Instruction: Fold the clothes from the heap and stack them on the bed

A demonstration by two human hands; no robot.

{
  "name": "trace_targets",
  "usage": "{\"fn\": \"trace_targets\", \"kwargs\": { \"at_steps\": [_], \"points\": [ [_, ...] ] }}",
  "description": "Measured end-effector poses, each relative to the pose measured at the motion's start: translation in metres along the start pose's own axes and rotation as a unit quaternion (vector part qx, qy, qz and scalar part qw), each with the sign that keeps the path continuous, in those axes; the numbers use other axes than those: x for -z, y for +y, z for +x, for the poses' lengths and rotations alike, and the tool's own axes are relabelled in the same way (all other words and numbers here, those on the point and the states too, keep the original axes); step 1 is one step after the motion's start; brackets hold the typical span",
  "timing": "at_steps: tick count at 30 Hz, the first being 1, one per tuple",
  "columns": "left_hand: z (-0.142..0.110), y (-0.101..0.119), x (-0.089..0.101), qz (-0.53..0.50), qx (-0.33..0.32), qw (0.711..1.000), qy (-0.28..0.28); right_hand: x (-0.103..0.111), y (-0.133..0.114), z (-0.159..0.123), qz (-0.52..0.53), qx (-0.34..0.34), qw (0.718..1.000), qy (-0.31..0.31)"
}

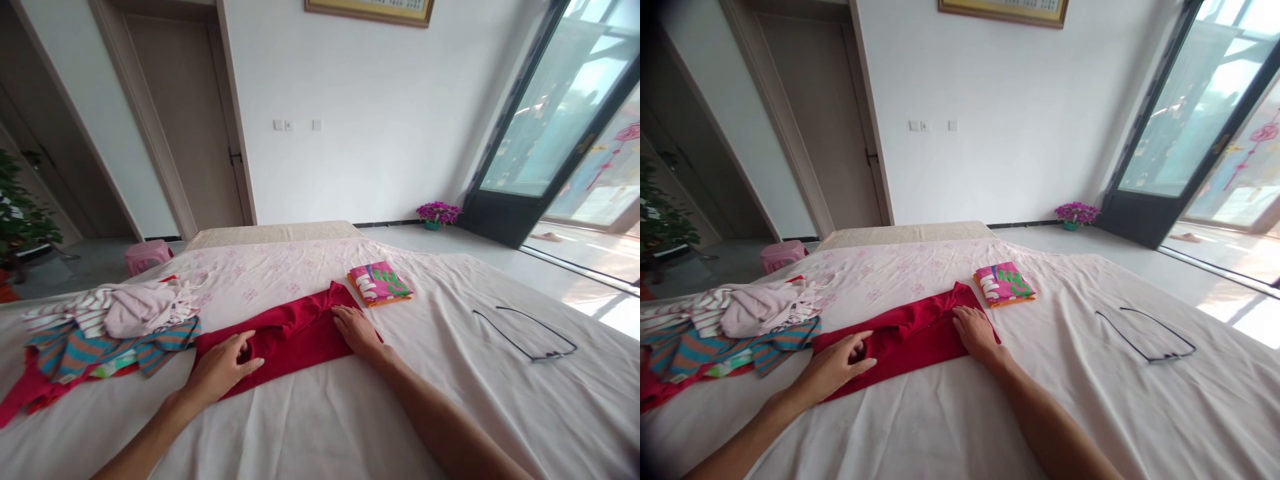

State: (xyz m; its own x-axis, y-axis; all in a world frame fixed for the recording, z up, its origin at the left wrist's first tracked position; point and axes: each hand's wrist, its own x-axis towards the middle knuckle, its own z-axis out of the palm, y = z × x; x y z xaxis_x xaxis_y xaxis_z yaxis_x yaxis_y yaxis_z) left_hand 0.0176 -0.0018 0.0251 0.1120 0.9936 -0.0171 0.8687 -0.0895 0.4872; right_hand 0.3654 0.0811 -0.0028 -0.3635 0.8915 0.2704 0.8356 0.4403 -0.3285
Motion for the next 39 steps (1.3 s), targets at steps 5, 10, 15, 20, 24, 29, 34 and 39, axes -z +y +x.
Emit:
{"fn": "trace_targets", "kwargs": {
  "at_steps": [5,10,15,20,24,29,34,39],
  "points": [
    [0.012,0.013,-0.019,0.060,-0.014,0.996,0.057,0.017,0.007,0.037,-0.021,-0.031,0.999,0.021],
    [0.019,-0.001,-0.025,0.009,-0.041,0.995,0.092,0.023,0.013,0.079,-0.100,0.017,0.994,-0.043],
    [0.019,-0.013,-0.009,-0.068,-0.102,0.977,0.177,0.020,0.009,0.092,-0.123,0.022,0.990,-0.065],
    [0.005,-0.022,0.020,-0.100,-0.167,0.960,0.203,0.035,0.004,0.071,-0.112,0.028,0.993,0.026],
    [-0.018,-0.024,0.025,-0.089,-0.224,0.962,0.126,0.046,0.006,0.030,-0.095,0.086,0.990,0.057],
    [-0.038,-0.022,0.017,-0.122,-0.198,0.972,0.003,0.049,0.008,-0.004,-0.129,0.039,0.991,-0.024],
    [-0.041,-0.039,0.021,-0.091,-0.175,0.980,0.021,0.051,-0.022,-0.001,-0.046,0.031,0.998,0.001],
    [-0.037,-0.060,0.023,0.044,-0.185,0.981,0.048,0.026,-0.072,0.003,0.034,0.167,0.983,-0.066]
  ]
}}
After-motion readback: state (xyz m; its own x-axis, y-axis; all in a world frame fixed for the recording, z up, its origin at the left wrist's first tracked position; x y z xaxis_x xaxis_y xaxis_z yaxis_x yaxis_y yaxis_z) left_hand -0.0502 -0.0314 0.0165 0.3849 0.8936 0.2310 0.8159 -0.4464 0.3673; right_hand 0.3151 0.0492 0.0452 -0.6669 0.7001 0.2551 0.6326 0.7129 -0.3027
